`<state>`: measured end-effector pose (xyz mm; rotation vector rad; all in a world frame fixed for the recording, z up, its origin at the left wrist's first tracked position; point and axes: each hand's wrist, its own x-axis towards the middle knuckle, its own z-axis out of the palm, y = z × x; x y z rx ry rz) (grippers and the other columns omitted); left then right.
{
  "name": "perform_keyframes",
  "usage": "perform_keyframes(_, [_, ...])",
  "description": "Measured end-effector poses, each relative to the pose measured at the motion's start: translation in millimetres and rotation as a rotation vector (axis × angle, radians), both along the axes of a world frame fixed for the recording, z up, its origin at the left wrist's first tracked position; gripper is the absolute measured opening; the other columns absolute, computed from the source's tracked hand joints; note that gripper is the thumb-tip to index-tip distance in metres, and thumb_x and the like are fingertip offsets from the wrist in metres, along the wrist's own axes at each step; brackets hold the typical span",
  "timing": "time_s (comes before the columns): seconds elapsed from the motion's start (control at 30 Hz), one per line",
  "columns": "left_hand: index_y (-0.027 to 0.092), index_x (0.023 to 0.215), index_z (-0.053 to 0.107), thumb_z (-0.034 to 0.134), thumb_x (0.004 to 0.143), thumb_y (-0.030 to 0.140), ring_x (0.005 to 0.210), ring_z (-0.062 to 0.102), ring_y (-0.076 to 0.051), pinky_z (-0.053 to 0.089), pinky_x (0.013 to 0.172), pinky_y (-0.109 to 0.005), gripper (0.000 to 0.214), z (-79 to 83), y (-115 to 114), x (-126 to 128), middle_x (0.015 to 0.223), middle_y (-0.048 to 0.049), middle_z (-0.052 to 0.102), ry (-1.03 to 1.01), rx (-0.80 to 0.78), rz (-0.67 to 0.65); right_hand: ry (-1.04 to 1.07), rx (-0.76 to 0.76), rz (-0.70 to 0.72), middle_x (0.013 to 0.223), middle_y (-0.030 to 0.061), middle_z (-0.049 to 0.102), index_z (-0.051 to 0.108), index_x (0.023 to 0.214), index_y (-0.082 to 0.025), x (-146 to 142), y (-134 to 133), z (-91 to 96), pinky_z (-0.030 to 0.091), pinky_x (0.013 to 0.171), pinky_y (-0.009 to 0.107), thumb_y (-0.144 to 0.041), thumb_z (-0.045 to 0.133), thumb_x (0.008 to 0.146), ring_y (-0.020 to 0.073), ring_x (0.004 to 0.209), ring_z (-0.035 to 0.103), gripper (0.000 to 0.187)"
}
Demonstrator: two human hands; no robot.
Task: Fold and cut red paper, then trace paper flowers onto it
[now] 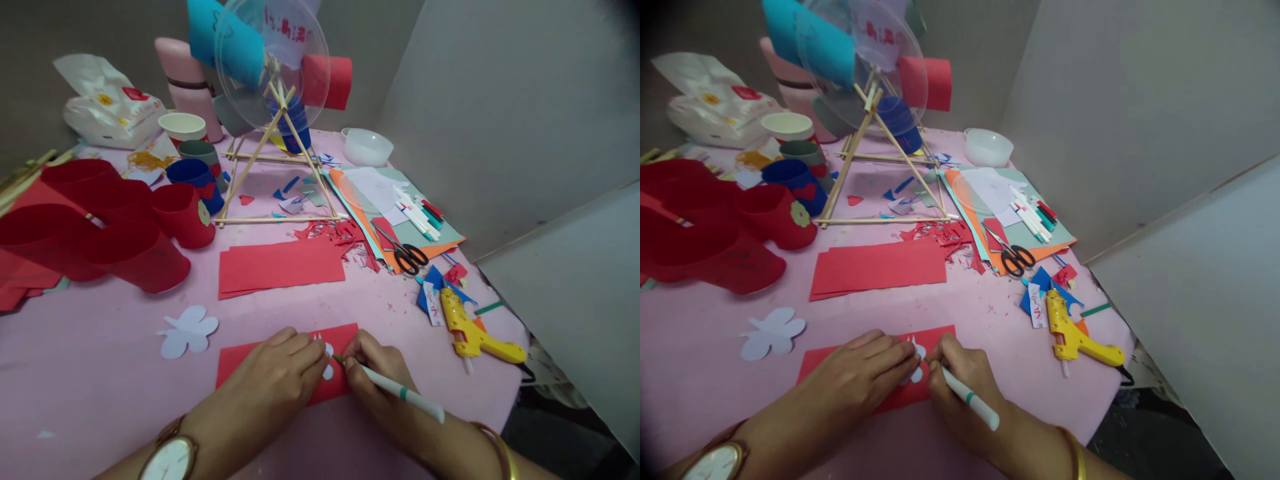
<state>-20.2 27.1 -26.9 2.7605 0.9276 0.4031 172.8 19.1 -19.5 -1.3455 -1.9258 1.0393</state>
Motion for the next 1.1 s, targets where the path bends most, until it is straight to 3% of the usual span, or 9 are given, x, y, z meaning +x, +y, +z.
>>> perform_keyframes(0.5, [0.017,0.102,0.058,0.044,0.084,0.004,0.08,0.055,-0.019,0.043,0.072,-0.034,0.026,10.7,2,1,0.095,-0.0047,0.064,0.029,-0.06,-0.008,-0.008,-0.019,-0.049,0.053,-0.0058,0.044,0.044,0.071,-0.021,-2,4,1.7,0.032,0.045,0.022,-0.02,0.037,0.079,0.0104,0.043,0.041,0.01])
perform_keyframes(0.8, [0.016,0.104,0.057,0.044,0.086,0.005,0.081,0.054,-0.021,0.043,0.071,-0.035,0.025,0.5,1,1,0.098,-0.005,0.063,0.03,-0.07,-0.007,0.016,-0.017,-0.056,0.051,-0.0076,0.041,0.043,0.071,-0.022,-4,5,-0.7,0.03,0.043,0.02,-0.019,0.039,0.079,0.0093,0.042,0.04,0.01])
perform_keyframes(1.1, [0.018,0.101,0.057,0.045,0.08,0.001,0.079,0.053,-0.02,0.042,0.072,-0.035,0.03,8.4,-4,3,0.094,-0.0034,0.062,0.104,-0.112,0.031,0.003,-0.001,-0.039,0.053,-0.0056,0.045,0.042,0.07,-0.022,-7,9,3.6,0.031,0.043,0.02,-0.019,0.038,0.079,0.01,0.044,0.043,0.01])
